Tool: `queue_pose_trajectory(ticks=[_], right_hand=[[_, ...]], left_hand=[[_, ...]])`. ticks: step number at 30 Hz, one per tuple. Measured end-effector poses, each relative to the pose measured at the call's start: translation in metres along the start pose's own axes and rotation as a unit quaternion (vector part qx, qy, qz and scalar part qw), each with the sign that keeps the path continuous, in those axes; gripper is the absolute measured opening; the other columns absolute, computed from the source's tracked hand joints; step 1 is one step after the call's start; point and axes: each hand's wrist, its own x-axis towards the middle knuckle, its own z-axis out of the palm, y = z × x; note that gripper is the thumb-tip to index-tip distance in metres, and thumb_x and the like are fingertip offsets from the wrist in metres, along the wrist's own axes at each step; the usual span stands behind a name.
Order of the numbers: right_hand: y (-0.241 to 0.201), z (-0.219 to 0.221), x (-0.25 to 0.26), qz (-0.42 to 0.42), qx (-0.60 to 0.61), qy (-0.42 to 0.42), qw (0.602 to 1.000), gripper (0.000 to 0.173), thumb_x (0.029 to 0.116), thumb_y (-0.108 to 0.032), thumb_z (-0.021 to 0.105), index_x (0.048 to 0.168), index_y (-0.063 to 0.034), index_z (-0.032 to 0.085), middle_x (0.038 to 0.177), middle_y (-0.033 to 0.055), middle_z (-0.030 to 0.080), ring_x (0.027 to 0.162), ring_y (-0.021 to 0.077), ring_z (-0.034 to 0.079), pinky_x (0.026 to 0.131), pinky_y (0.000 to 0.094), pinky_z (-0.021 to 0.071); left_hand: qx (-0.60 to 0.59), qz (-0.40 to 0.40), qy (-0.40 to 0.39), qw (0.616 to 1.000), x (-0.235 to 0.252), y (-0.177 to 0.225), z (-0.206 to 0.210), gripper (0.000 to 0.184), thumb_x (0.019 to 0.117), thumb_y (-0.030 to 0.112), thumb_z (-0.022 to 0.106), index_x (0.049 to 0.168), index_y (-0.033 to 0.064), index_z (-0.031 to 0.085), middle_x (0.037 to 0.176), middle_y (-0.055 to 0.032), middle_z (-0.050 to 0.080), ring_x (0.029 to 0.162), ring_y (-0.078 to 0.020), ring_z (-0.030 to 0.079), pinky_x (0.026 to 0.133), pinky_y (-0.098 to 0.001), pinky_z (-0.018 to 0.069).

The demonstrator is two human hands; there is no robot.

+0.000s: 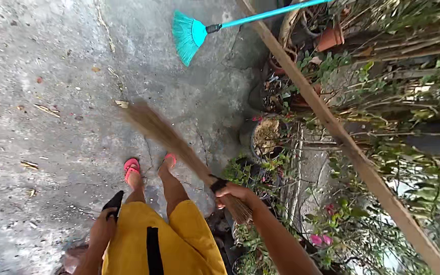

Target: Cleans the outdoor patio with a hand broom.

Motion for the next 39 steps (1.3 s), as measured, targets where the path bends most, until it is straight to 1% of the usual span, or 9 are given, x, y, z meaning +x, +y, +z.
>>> queue_pose_trajectory(ticks=[6, 12, 16, 19, 22, 26, 31, 33, 39], right_hand=[[-0.023, -0.066, 0.022, -0.046, 0.197, 0.211, 0.956, 0.023, 0.1060, -0.028, 0.044, 0.106, -0.0070, 0.054, 0.077, 0.0047, 0.060, 0.063, 0.0159, 0.061, 0.060, 0.0333, 0.0570], [-0.056, 0.065, 0.149, 0.123, -0.215, -0.080, 0.965, 0.027, 0.0983, -0.023, 0.059, 0.119, -0.0052, 0.058, 0.090, 0.0067, 0.063, 0.074, 0.0157, 0.061, 0.072, 0.0384, 0.0546], [-0.080, 0.038, 0.097, 0.101, -0.239, -0.140, 0.955, 0.024, 0.0928, -0.020, 0.065, 0.113, -0.0079, 0.059, 0.076, 0.0044, 0.061, 0.061, 0.0145, 0.060, 0.058, 0.0357, 0.0550], [-0.069, -0.039, 0.017, 0.050, -0.132, -0.044, 0.989, 0.036, 0.0842, -0.012, 0.071, 0.117, -0.0075, 0.058, 0.085, 0.0058, 0.066, 0.072, 0.0173, 0.067, 0.069, 0.0374, 0.0597], [-0.064, -0.093, -0.021, -0.005, 0.007, 0.117, 0.993, 0.026, 0.0957, -0.010, 0.059, 0.119, 0.0012, 0.058, 0.095, 0.0140, 0.071, 0.077, 0.0239, 0.070, 0.074, 0.0413, 0.0618], [-0.127, -0.074, 0.053, -0.073, 0.153, 0.235, 0.957, 0.022, 0.1063, -0.026, 0.044, 0.107, -0.0066, 0.053, 0.078, 0.0047, 0.061, 0.065, 0.0151, 0.063, 0.061, 0.0335, 0.0579], [-0.150, 0.098, 0.184, 0.052, -0.291, 0.000, 0.955, 0.041, 0.0949, -0.021, 0.064, 0.130, 0.0004, 0.060, 0.113, 0.0164, 0.066, 0.099, 0.0237, 0.064, 0.091, 0.0474, 0.0535], [-0.164, 0.149, 0.205, 0.094, -0.393, -0.111, 0.908, 0.028, 0.0946, -0.022, 0.064, 0.115, -0.0040, 0.062, 0.097, 0.0093, 0.064, 0.083, 0.0176, 0.061, 0.077, 0.0420, 0.0538], [-0.178, 0.120, 0.115, 0.043, -0.339, -0.150, 0.928, 0.037, 0.0868, -0.012, 0.071, 0.121, -0.0047, 0.059, 0.086, 0.0077, 0.067, 0.069, 0.0179, 0.065, 0.067, 0.0401, 0.0579]], left_hand=[[-0.069, -0.089, -0.065, 0.992, -0.006, 0.044, 0.033, 0.087, 0.0933, 0.057, 0.069, 0.150, -0.0030, 0.044, 0.151, -0.0387, 0.038, 0.139, -0.0527, 0.043, 0.112, -0.0666, 0.0384], [-0.030, -0.112, -0.104, 0.988, -0.015, 0.084, 0.045, 0.111, 0.0785, 0.067, 0.080, 0.157, 0.0020, 0.036, 0.155, -0.0371, 0.034, 0.140, -0.0505, 0.043, 0.113, -0.0636, 0.0401], [-0.049, -0.096, -0.142, 0.984, -0.008, 0.083, 0.051, 0.103, 0.0816, 0.066, 0.077, 0.155, 0.0043, 0.039, 0.149, -0.0336, 0.045, 0.137, -0.0475, 0.049, 0.111, -0.0635, 0.0422], [-0.088, -0.096, -0.180, 0.975, -0.002, 0.077, 0.058, 0.096, 0.0863, 0.066, 0.072, 0.153, 0.0049, 0.042, 0.139, -0.0292, 0.058, 0.130, -0.0436, 0.057, 0.109, -0.0625, 0.0453], [-0.096, -0.121, -0.206, 0.966, -0.001, 0.073, 0.063, 0.095, 0.0881, 0.064, 0.071, 0.152, 0.0011, 0.041, 0.138, -0.0304, 0.058, 0.128, -0.0436, 0.057, 0.107, -0.0620, 0.0460], [-0.118, -0.138, -0.196, 0.964, -0.016, 0.069, 0.059, 0.108, 0.0828, 0.065, 0.077, 0.158, 0.0028, 0.030, 0.149, -0.0335, 0.046, 0.137, -0.0461, 0.049, 0.112, -0.0618, 0.0415], [-0.155, -0.142, -0.133, 0.969, -0.025, 0.077, 0.024, 0.113, 0.0785, 0.061, 0.082, 0.160, 0.0045, 0.028, 0.154, -0.0350, 0.039, 0.139, -0.0471, 0.046, 0.112, -0.0615, 0.0424], [-0.118, -0.142, -0.127, 0.975, -0.027, 0.090, 0.004, 0.117, 0.0759, 0.064, 0.083, 0.160, 0.0042, 0.027, 0.157, -0.0356, 0.033, 0.141, -0.0483, 0.043, 0.113, -0.0619, 0.0412], [-0.026, -0.125, -0.146, 0.981, -0.003, 0.108, -0.041, 0.125, 0.0698, 0.072, 0.082, 0.158, 0.0003, 0.031, 0.159, -0.0353, 0.028, 0.139, -0.0507, 0.044, 0.110, -0.0631, 0.0441]])
